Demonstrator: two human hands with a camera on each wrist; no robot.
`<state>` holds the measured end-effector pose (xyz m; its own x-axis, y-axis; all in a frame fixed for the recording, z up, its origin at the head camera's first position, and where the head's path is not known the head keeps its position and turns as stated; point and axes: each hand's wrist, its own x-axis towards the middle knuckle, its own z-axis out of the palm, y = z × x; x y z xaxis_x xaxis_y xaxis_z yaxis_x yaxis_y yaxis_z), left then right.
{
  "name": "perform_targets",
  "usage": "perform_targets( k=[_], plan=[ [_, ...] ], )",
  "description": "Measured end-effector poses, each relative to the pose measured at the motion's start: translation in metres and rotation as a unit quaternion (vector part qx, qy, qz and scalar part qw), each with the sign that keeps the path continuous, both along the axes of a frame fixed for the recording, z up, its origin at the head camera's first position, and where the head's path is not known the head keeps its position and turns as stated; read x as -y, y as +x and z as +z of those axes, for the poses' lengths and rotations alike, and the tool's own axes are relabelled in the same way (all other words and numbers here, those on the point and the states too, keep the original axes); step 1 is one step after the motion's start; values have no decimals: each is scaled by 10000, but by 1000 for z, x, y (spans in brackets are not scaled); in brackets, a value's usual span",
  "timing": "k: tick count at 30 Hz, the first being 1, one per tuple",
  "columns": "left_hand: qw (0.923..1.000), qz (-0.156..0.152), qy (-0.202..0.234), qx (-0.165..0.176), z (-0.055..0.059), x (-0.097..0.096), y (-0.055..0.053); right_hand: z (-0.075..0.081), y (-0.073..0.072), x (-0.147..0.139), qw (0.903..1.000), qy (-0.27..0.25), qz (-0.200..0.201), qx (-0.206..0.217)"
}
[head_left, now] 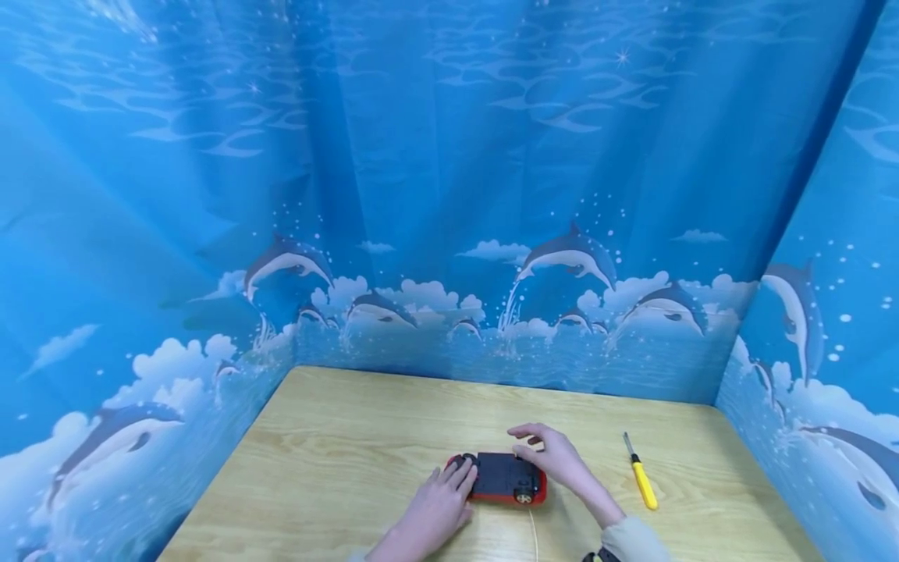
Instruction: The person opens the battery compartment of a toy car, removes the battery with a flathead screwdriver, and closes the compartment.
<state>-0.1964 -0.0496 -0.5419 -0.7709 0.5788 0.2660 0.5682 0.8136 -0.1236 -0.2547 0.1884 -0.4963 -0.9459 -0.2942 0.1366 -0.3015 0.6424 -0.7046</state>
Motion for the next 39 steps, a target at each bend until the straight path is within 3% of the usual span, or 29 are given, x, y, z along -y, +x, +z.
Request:
perform_targets(
  k=[7, 15, 25, 39],
  plan=[
    [9996, 66, -233, 110, 1, -2, 2, -1, -11, 22, 9966, 288, 728, -265],
    [9993, 80, -216, 297, 3, -2, 1, -7, -21, 37, 9759, 1301, 1468, -958],
    [9981, 159, -70, 593, 5, -2, 1, -4, -23, 48, 9596, 2011, 1657, -1060],
    [9974, 238, -34, 683, 5, -2, 1, -2, -24, 51, 9521, 2220, 1900, -905]
  ],
)
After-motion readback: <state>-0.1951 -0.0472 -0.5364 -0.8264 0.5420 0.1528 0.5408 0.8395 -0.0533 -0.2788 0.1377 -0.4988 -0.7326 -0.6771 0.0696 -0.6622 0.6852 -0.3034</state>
